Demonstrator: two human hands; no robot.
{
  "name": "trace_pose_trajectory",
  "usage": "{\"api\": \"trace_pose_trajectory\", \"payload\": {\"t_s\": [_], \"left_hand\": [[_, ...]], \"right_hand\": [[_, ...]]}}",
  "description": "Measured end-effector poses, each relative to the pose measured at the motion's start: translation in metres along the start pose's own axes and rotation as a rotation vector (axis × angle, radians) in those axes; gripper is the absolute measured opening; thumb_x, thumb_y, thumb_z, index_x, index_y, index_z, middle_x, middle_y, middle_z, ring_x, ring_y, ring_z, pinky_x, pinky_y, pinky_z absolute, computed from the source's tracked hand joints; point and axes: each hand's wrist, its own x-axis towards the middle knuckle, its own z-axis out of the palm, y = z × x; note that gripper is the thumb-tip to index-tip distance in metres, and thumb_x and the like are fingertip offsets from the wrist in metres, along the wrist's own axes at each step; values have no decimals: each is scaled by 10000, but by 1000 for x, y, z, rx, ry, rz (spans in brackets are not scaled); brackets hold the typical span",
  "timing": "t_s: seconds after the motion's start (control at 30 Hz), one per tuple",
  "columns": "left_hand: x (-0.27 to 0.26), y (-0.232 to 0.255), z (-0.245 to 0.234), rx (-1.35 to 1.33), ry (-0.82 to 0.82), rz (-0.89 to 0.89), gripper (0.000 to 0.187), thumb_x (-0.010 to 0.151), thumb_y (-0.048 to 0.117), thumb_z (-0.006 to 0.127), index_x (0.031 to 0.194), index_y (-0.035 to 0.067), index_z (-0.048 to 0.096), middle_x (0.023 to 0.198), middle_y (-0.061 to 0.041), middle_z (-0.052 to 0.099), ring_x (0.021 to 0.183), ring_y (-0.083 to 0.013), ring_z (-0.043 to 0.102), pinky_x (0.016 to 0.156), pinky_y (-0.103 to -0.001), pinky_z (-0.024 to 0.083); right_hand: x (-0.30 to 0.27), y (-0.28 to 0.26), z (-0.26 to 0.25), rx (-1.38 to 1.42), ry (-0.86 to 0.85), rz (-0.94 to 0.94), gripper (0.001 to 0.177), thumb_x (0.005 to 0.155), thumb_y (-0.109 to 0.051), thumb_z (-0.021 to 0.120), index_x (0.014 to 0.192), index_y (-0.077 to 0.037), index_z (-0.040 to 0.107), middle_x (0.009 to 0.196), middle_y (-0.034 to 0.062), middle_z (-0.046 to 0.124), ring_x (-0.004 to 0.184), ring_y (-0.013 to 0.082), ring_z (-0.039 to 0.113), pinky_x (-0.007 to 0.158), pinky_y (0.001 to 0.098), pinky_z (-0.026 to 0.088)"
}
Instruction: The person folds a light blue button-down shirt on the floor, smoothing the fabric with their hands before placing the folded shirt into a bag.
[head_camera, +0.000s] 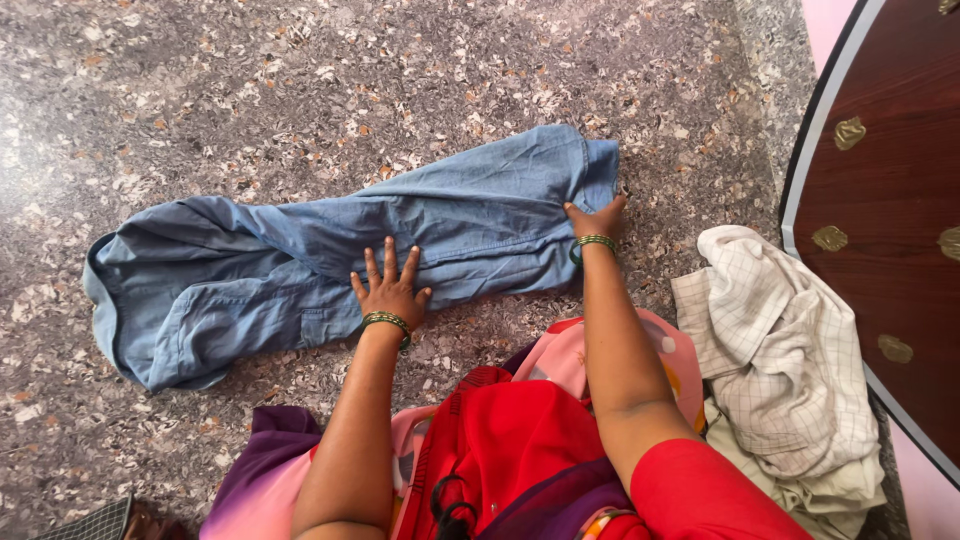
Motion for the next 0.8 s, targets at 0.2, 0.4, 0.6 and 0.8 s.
{"api": "trace_pose_trajectory", "payload": {"t_s": [0.2,0.4,0.6,0.8], "left_hand": [[-3,-2,-8,-69,20,22,784,921,526,611,1596,439,223,1724,12,-84,1575,-351,-87,1218,-649,36],[5,-4,-6,-341,131,59,699,912,486,648,1542,334,387,1700,-78,143,1565,-380,86,1203,-639,127],[39,-25,30,-1015,400,249,591,1033,442,528,1532,134,457,1563,-190,493,1449,-328,480,1189,-467,399],[52,-35,44,-1800,-68,-153,652,1009,530,386,1557,180,341,1403,-138,550,1092,-252,617,913,-370,501]], "right_hand": [[25,9,0,802,63,-167,978,579,-105,925,1415,0,429,1408,233,604,1250,347,645,1099,404,511],[-70,-48,-57,411,280,-568,911,707,-110,909,1484,-72,434,1385,178,638,1228,351,649,1057,438,528],[-170,-75,-27,87,322,-1166,945,820,-225,909,1571,-109,348,1341,172,633,1112,300,673,837,391,616],[-283,-73,32,-390,193,-1389,560,813,-189,776,1327,-158,556,1298,159,603,1256,347,543,1001,518,467]]}}
